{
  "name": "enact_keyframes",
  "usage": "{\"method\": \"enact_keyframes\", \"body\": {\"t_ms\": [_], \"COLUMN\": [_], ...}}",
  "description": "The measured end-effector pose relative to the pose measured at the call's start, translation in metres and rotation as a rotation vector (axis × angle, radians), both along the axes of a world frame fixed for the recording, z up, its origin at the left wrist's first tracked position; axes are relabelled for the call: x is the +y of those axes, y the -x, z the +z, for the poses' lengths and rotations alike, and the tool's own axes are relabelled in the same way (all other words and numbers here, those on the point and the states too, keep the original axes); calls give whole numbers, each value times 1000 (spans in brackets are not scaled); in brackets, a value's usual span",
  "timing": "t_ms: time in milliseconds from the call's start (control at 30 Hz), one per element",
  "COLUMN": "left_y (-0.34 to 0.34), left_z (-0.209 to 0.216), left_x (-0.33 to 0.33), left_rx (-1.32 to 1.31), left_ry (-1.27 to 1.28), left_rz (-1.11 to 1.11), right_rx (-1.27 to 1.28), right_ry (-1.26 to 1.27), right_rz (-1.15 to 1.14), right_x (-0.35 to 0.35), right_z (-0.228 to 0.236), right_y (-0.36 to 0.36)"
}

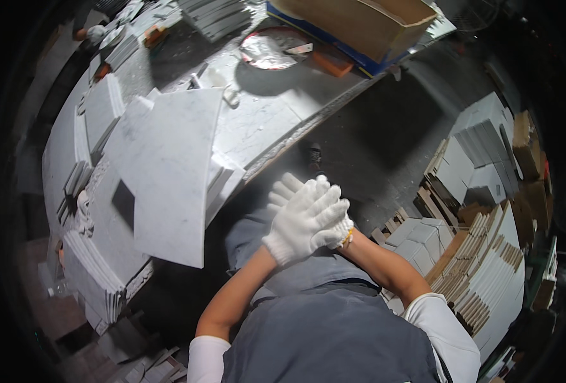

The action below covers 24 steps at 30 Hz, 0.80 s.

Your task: The person smooths the edges of white rectangular tiles using an orange sanding block and a metal scraper. They repeatedly rub the edges and corners, flip the tiles, and place finished pieces into a stack on the table.

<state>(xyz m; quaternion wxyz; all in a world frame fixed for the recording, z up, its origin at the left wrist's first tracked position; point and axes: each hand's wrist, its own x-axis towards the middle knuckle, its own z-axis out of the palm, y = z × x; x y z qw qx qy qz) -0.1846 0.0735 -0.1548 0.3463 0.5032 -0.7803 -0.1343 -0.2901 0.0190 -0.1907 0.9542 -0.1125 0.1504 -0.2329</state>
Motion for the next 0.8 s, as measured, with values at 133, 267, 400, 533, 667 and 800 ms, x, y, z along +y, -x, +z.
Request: {"method": "enact_keyframes", "body": {"t_ms": [133, 267, 400, 533, 667, 800], "left_y": [-24, -62, -63, -36, -34, -56], "left_z": [-27, -40, -31, 11, 79, 135], "left_x": [-15, -9, 29, 52, 50, 63], "left_rx": [-92, 284, 91, 242, 332, 82], "left_ry": [-323, -1005, -633, -146, -94, -92], "left_rz": [174, 532, 526, 419, 285, 275], "right_rx": [-523, 141, 396, 690, 726, 1023], "right_ry": [-214, -26, 386, 650, 944, 1578], "right_rz": [154, 302, 46, -107, 48, 3], "right_x": [-3, -16, -68, -138, -175, -200], "right_z": [2, 30, 60, 83, 105, 116], "right_y": [9, 24, 22, 6, -29, -86]}}
